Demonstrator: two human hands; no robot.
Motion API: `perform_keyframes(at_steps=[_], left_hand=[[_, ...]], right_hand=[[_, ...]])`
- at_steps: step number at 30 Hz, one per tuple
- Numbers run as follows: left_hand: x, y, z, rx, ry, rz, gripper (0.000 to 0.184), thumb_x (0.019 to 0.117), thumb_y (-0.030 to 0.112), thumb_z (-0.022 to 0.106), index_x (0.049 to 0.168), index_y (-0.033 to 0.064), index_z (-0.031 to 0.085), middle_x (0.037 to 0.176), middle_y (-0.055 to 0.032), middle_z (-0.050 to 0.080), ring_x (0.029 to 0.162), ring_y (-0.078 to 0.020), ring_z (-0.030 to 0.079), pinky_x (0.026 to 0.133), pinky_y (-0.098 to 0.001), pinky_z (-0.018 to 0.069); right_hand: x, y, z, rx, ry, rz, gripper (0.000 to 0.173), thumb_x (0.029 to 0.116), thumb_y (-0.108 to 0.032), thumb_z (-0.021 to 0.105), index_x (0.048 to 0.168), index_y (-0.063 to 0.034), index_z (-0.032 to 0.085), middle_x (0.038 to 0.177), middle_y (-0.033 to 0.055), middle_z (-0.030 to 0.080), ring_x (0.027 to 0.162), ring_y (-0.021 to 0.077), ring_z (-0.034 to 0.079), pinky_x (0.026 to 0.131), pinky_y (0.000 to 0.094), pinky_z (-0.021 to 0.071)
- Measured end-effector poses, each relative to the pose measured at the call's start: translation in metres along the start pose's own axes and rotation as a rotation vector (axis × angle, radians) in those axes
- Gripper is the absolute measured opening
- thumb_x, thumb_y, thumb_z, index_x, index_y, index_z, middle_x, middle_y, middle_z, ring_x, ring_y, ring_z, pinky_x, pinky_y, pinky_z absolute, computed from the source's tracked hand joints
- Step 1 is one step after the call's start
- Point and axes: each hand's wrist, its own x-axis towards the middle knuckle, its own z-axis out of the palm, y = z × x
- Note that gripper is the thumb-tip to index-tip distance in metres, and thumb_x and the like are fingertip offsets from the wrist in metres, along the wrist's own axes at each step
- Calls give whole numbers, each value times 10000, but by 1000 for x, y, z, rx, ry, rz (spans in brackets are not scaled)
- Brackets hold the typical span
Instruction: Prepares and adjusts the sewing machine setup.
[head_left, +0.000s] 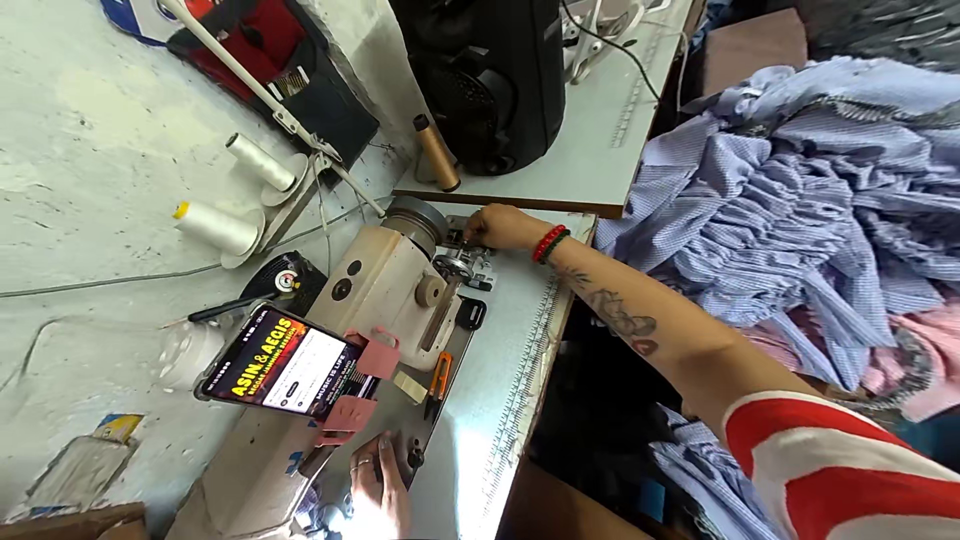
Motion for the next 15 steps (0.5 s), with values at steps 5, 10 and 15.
perform_keyframes(at_steps=[5,10,15], left_hand=[[1,-4,1,-14,-25,-7,274,1033,221,562,1039,-6,714,992,-81,676,911,-57,648,836,-212,535],[-2,-5,1,-19,9,22,230,1010,191,581,1024,16,729,1001,-68,682,941,-73,647,865,-223,532],[1,-6,5,-6,6,54,249,1006,201,573,1000,11,734,987,-67,690,935,-68,648,869,-225,527]], right_hand=[[-7,-16,-16,-53,60,-56,186,997,-218,643,1017,-104,789,1021,149,739,1005,367,695,873,651,515],[4,6,5,73,-36,11,180,1003,-148,621,1006,-59,778,954,168,731,941,356,690,874,621,516],[-14,-8,-19,-40,66,-56,167,988,-157,639,1023,-94,789,1023,159,733,993,376,694,868,652,517]])
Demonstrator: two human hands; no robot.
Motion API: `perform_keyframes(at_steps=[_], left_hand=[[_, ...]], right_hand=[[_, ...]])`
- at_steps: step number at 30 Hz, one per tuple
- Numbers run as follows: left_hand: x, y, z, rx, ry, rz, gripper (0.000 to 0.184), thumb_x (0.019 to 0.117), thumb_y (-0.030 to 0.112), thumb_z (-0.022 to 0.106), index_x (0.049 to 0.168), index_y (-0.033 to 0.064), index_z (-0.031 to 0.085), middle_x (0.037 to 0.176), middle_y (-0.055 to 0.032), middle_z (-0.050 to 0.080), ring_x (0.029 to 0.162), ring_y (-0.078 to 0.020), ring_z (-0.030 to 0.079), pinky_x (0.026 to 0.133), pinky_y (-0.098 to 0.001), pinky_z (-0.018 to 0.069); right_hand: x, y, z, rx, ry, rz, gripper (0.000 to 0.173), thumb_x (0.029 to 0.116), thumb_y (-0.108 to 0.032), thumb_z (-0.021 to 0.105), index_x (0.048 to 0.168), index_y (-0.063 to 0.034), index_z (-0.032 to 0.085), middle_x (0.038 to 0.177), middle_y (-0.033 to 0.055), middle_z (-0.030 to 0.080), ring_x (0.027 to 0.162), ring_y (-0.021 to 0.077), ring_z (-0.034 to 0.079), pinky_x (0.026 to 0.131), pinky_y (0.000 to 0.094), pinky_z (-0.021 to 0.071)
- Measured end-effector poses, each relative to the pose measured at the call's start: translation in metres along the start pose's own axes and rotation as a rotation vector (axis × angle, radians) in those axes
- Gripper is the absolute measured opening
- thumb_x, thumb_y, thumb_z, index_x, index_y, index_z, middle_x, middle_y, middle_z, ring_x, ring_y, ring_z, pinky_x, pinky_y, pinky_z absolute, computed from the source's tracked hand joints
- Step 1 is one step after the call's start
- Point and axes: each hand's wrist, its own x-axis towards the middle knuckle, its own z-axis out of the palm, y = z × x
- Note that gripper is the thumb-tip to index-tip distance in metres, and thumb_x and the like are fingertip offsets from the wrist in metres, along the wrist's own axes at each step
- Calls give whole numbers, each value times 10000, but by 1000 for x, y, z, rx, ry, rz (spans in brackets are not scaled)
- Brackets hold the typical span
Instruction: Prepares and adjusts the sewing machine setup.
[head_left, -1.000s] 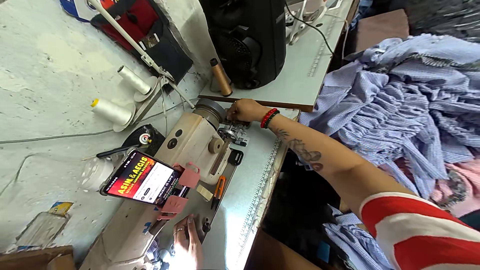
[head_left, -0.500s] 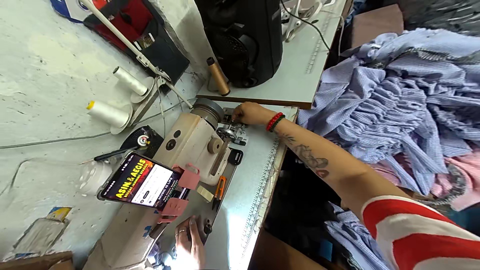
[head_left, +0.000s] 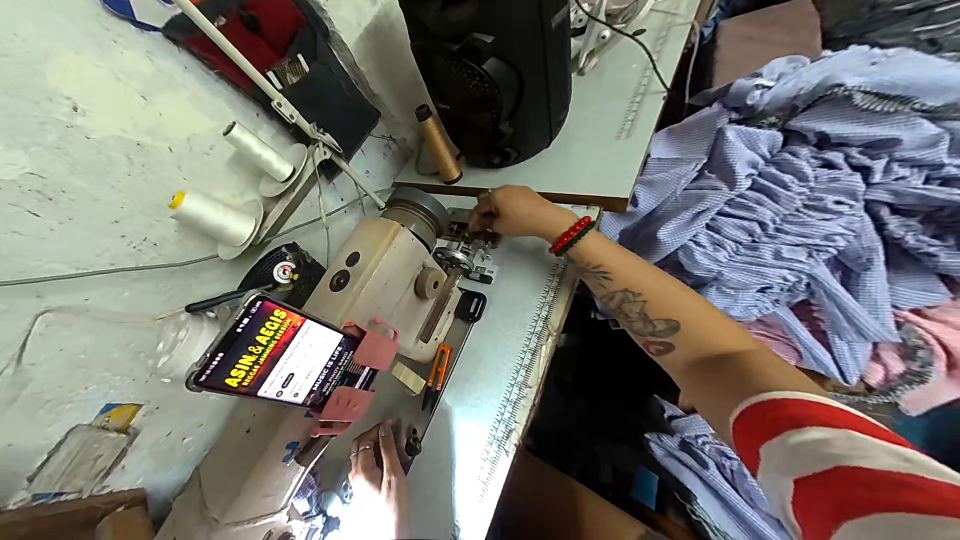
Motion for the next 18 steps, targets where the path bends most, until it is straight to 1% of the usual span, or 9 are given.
perform_keyframes(at_steps=[2,4,6,8,10,11,14,15,18], left_hand=[[-2,-2,0,-4,5,7,259,1005,205,569,1000,3,731,973,-69,691,911,-69,651,851,-229,531],[-3,-1,0,-23,7,-7,252,1008,195,566,1004,1,727,975,-67,686,907,-65,650,853,-220,533],[-4,0,-1,-40,13,-20,242,1006,186,569,1003,1,725,973,-66,688,910,-63,653,851,-214,535],[-2,-1,-1,-24,6,0,248,1005,192,567,998,6,731,974,-63,692,925,-60,650,862,-217,528],[0,-3,1,8,8,30,261,1008,221,573,990,19,737,958,-51,699,909,-49,655,854,-218,530],[0,-3,2,18,11,36,276,1010,233,568,990,18,739,956,-51,701,904,-53,649,850,-231,516],[-2,-1,2,7,16,21,273,1011,226,567,984,16,739,948,-47,693,889,-39,642,827,-203,517],[-1,0,1,3,14,14,268,1013,221,567,990,14,736,959,-52,692,898,-46,644,837,-211,520],[1,-1,0,10,27,15,265,1007,224,575,985,16,738,960,-55,697,898,-55,650,838,-223,521]], right_hand=[[12,-4,5,37,-22,-7,172,995,-177,639,1020,-88,784,1052,167,713,1021,375,675,894,643,505],[24,6,16,60,-84,16,170,991,-175,646,1021,-75,780,1060,183,706,1042,387,662,922,647,494],[18,14,22,53,-126,61,156,981,-163,661,1018,-75,784,1048,191,724,1034,400,675,917,668,499],[4,12,15,9,-103,59,142,976,-146,665,1010,-90,791,1056,175,721,1037,386,675,917,656,507],[-1,2,3,-55,-36,5,140,973,-149,662,999,-100,791,1042,177,711,1008,389,679,878,651,515],[3,-2,1,-55,-16,-37,140,970,-141,661,1004,-94,789,1048,191,705,1006,397,679,882,644,518],[25,-2,15,60,-41,-116,153,981,-126,658,1019,-42,781,1042,208,685,1022,375,655,964,569,499],[31,1,19,99,-58,-110,154,986,-118,654,1013,-28,775,1015,202,690,1005,361,654,960,548,495],[26,8,21,174,-131,21,175,1012,-89,611,1061,-20,764,1039,193,729,1014,345,684,962,566,505]])
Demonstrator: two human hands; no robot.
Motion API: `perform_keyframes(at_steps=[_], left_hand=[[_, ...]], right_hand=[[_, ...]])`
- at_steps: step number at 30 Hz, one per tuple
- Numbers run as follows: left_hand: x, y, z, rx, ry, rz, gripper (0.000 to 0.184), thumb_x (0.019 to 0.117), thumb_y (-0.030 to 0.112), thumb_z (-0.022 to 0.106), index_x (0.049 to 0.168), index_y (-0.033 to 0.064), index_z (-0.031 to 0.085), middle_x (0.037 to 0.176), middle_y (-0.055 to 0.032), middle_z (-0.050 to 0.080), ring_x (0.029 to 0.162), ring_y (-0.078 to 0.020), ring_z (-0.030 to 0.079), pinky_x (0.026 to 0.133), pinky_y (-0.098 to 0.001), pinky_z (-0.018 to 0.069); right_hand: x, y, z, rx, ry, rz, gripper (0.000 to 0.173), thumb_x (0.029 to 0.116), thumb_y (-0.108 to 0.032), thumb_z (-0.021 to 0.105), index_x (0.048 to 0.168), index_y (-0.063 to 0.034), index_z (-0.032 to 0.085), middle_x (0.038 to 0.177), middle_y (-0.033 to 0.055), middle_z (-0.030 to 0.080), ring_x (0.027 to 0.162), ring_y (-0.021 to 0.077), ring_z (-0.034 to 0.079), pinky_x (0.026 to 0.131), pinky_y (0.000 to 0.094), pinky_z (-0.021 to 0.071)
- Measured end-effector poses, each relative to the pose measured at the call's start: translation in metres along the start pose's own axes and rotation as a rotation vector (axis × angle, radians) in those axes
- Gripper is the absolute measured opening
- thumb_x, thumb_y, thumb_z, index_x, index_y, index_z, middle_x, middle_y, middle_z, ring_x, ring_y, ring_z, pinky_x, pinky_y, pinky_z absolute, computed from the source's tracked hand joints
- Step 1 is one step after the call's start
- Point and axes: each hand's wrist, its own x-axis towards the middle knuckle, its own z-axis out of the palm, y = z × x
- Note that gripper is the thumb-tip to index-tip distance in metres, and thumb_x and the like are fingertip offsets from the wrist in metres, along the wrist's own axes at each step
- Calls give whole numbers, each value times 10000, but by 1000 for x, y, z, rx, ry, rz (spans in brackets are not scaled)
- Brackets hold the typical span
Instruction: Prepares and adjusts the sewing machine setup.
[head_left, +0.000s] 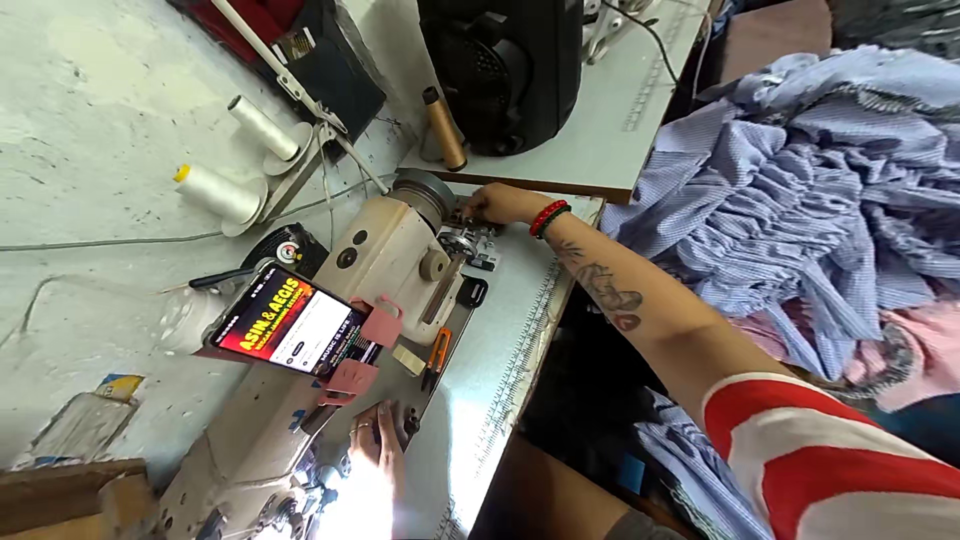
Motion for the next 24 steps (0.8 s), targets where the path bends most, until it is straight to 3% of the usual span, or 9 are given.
perform_keyframes(at_steps=[2,6,9,11,15,18,24], left_hand=[[1,1,-1,18,-22,-14,279,1014,232,572,996,8,738,966,-71,701,910,-76,650,844,-247,515],[2,10,-7,52,-92,-71,328,1039,274,546,1055,3,731,1013,-93,712,939,-95,665,868,-272,521],[2,15,-7,49,-74,-74,308,1029,250,558,1041,0,738,1029,-109,703,950,-98,654,874,-259,507],[1,24,-7,36,-68,-91,296,1028,215,561,1038,-23,737,1033,-138,702,973,-140,649,904,-304,490],[0,23,-8,40,-85,-101,319,1028,243,551,1038,-14,739,1059,-167,700,1014,-210,650,936,-382,488],[1,29,-8,59,-83,-114,327,1025,244,551,1033,-22,740,1049,-177,695,1001,-220,643,930,-393,476],[-1,13,-6,76,-95,-58,352,1035,286,526,1052,8,742,1043,-123,715,991,-147,660,916,-326,501]], right_hand=[[-14,1,0,28,3,44,179,1019,-84,600,1059,-6,756,1007,186,728,966,330,687,924,561,517],[-33,-9,0,-111,142,-80,166,994,-59,606,973,18,752,926,196,719,911,355,696,879,573,535],[-24,-19,-2,-202,202,-162,145,975,-43,623,979,19,754,937,222,694,937,397,684,891,596,528],[-9,-18,1,-193,203,-193,135,970,-35,631,969,22,754,945,235,692,946,414,683,897,606,524],[-7,-16,4,-92,87,-37,164,987,-6,598,1029,24,754,1000,243,722,997,420,685,943,618,501],[-28,-18,4,-34,81,62,181,1024,-57,582,1028,32,741,925,225,709,901,388,681,864,606,513],[-47,-23,36,-190,384,31,102,956,-53,652,922,19,716,853,231,696,830,433,698,747,651,545]])
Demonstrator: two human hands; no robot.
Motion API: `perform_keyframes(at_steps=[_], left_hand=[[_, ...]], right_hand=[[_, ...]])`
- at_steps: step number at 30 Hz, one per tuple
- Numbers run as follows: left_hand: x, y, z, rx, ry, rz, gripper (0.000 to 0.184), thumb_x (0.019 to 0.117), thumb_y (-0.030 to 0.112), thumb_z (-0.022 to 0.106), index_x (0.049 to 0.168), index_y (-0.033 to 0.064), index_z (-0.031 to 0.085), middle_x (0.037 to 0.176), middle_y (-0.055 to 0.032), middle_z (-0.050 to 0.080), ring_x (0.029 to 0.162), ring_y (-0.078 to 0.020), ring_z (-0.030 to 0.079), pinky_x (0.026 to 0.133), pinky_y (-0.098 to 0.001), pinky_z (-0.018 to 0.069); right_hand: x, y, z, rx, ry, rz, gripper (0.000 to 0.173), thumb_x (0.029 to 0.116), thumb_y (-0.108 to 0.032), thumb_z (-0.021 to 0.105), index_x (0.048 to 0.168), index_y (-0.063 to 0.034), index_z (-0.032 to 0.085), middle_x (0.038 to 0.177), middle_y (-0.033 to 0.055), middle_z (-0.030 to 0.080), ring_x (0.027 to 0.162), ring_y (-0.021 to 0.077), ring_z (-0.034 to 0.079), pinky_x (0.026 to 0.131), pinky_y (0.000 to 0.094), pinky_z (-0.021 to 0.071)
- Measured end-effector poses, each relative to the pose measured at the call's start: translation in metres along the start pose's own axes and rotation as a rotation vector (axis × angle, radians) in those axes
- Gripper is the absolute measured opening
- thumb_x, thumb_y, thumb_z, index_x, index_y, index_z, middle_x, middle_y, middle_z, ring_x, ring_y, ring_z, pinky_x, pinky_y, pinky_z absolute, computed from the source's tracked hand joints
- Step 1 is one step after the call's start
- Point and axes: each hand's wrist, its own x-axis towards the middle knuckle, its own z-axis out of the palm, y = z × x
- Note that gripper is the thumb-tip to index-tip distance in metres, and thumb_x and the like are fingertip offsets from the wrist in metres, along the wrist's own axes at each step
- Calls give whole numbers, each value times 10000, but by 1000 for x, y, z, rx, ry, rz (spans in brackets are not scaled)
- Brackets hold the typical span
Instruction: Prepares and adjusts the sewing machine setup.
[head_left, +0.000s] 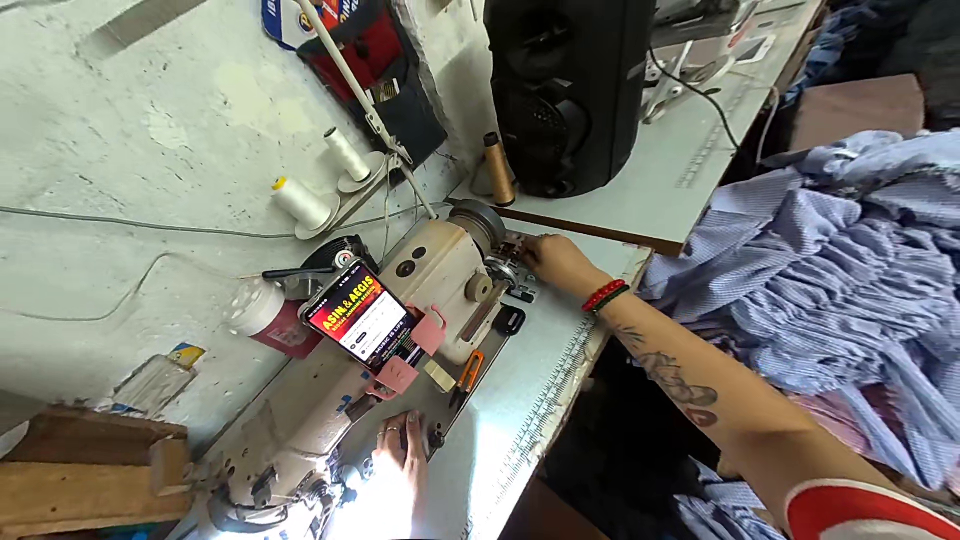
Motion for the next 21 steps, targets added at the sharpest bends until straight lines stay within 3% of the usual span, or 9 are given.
perform_keyframes(at_steps=[2,7,9,11,12,14,16,18,21], left_hand=[[0,9,-1,-24,3,-29,342,1034,265,542,1051,-13,741,1066,-161,707,1025,-197,652,945,-369,483],[-2,-5,3,-2,43,5,343,1022,304,547,1028,30,752,1022,-106,716,954,-138,664,877,-335,515],[-3,-2,-1,-5,11,-9,343,1039,290,551,1049,6,743,1037,-130,709,970,-170,666,896,-368,531],[-3,-7,4,-7,48,21,320,1006,281,568,999,23,757,1006,-115,716,955,-178,671,892,-390,520],[-4,-5,1,-9,-11,4,339,1035,290,552,1040,19,754,1053,-133,714,1014,-197,663,952,-401,499],[-2,-1,-4,5,-78,-17,360,1050,295,530,1084,10,747,1110,-161,706,1085,-234,647,1007,-433,461],[1,-3,-1,15,-48,0,357,1042,304,541,1068,16,751,1095,-157,709,1068,-229,655,991,-420,481],[-2,-7,4,3,29,35,364,1009,301,550,1032,-1,752,1044,-159,717,1009,-239,667,938,-452,486],[-1,-12,9,-26,115,75,325,995,283,577,972,5,745,952,-106,713,885,-171,672,840,-407,525]], right_hand=[[3,2,4,-22,11,-61,85,943,-28,659,919,31,714,876,238,700,865,435,702,781,640,548],[5,10,0,48,-17,-236,87,900,53,645,871,19,720,849,209,692,848,405,695,796,607,547],[0,11,-13,202,-114,-140,125,957,22,607,1040,20,701,894,191,700,825,343,689,787,566,556],[-5,19,-28,325,-234,7,379,983,-86,667,1346,-40,566,982,194,681,825,306,666,796,533,553],[-6,24,-31,342,-248,54,485,958,-106,717,1404,-76,526,987,196,677,823,309,660,795,536,547],[-2,28,-32,309,-238,99,567,919,-146,779,1420,-92,519,965,209,672,824,337,651,795,566,535],[11,23,-31,223,-244,115,584,906,-199,804,1405,-67,531,1008,242,678,902,404,664,850,631,522],[22,16,-27,118,-320,127,595,924,-271,784,1422,-50,543,1162,277,683,1090,477,658,960,696,486],[34,24,-31,-43,-381,128,534,982,-445,682,1327,-40,635,1181,262,686,1147,466,644,991,688,471]])
